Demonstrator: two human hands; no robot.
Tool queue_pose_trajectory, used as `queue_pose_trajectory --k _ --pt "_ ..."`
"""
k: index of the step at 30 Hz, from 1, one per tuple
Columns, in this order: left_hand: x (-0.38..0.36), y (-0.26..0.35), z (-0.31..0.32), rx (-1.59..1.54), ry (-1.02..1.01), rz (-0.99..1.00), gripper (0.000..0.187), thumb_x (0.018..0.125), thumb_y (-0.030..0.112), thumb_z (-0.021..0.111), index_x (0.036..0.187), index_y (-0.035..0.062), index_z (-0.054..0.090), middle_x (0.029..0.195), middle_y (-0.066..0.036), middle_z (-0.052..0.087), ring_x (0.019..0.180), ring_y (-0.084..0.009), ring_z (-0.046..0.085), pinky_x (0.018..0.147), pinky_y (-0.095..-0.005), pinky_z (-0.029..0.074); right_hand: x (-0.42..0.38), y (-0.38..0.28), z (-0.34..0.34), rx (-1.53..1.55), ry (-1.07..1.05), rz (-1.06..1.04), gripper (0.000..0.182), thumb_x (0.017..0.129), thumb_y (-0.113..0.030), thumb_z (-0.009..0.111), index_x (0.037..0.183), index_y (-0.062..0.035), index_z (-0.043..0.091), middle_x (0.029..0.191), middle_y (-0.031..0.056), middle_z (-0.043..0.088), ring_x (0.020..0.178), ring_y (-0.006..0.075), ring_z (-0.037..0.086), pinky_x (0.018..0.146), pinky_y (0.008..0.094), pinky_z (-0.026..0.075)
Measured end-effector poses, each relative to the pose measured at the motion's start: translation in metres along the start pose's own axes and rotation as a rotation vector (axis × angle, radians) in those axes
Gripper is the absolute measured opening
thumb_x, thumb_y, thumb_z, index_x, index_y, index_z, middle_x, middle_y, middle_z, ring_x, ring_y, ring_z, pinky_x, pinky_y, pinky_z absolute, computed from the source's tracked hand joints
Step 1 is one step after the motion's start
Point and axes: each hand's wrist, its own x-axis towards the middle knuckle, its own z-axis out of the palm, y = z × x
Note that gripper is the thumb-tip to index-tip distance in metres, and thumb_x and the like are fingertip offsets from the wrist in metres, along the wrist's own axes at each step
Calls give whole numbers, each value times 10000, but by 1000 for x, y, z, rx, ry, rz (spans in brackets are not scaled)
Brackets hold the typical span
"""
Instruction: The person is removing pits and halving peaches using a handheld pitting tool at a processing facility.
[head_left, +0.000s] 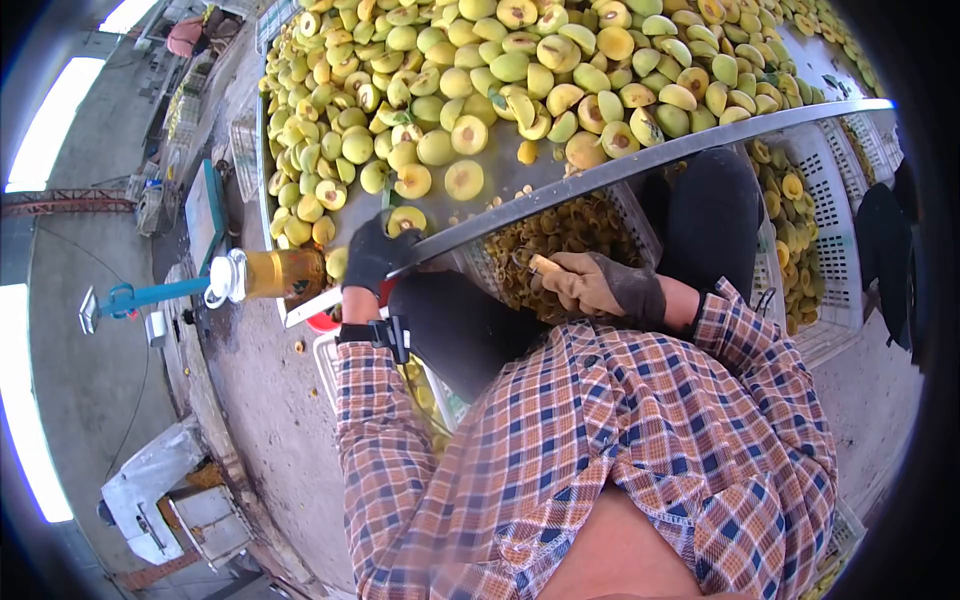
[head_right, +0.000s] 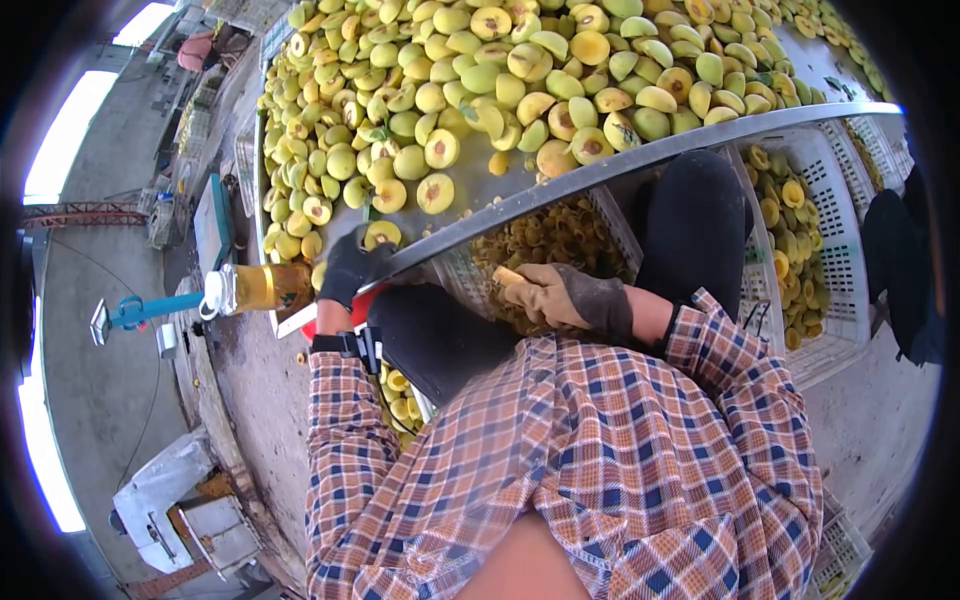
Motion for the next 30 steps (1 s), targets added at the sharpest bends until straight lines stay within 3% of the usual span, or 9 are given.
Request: queue_pose_trajectory --k 2,5,9,16,19,22,24,26,30 --pt "5 5 -3 -157 10 -26 499 751 369 777 1127 57 673 1005 -211 702 931 -344 680 837 -415 520 -7 -6 9 -415 49 -191 254 1014 -245 484 1036 -22 603 695 -27 471 564 22 391 469 190 315" --pt "5 12 0 -544 117 95 429 765 249 783 1088 -15 680 912 -166 723 864 -252 700 778 -362 534 -2 -17 26 -563 159 -310 229 1006 -224 483 1007 -25 594 674 -29 458 589 38 396 506 211 336" --pt "-35 105 -50 -726 44 73 359 837 184 732 1113 -37 670 918 -131 718 857 -198 683 771 -326 530 8 -32 45 -613 187 -539 184 986 -157 452 989 -13 567 722 -15 477 627 58 428 555 238 374" --pt "-64 151 -48 -797 114 110 386 834 145 738 1174 -18 656 1025 -146 671 903 -197 661 807 -327 516 13 -32 44 -706 229 -712 229 984 -84 415 1173 -3 515 815 49 581 651 103 498 585 250 419" --pt "-68 157 -53 -743 172 193 389 822 134 747 1169 -16 658 1002 -144 664 897 -205 656 808 -331 512 10 -23 46 -766 328 -871 337 1013 -308 479 1124 -1 563 811 111 627 757 192 602 723 334 486" --pt "-68 150 -57 -555 211 323 377 821 118 743 1163 -16 660 983 -138 659 883 -210 648 806 -329 510 6 -24 43 -793 244 -797 349 1008 -321 482 1101 4 567 781 99 623 748 204 615 717 339 493" --pt "-70 145 -55 -537 192 339 362 830 116 732 1159 -18 661 976 -129 662 876 -204 644 802 -326 509 4 -30 29 -456 -20 -361 348 1001 -330 491 1078 0 569 756 84 619 725 209 618 693 346 496" --pt "-73 140 -51 -643 141 293 343 847 128 717 1151 -22 663 976 -117 673 874 -187 642 796 -322 509 2 -33 28 -310 -121 -164 344 994 -336 502 1052 -4 571 734 84 617 699 217 618 668 353 497" --pt "-83 153 -45 -1230 -52 30 355 898 189 675 1170 -36 640 999 -93 701 898 -135 633 817 -292 509 -6 -32 42 -697 137 -618 325 990 -329 511 1035 -12 566 730 126 619 674 253 618 646 363 496"
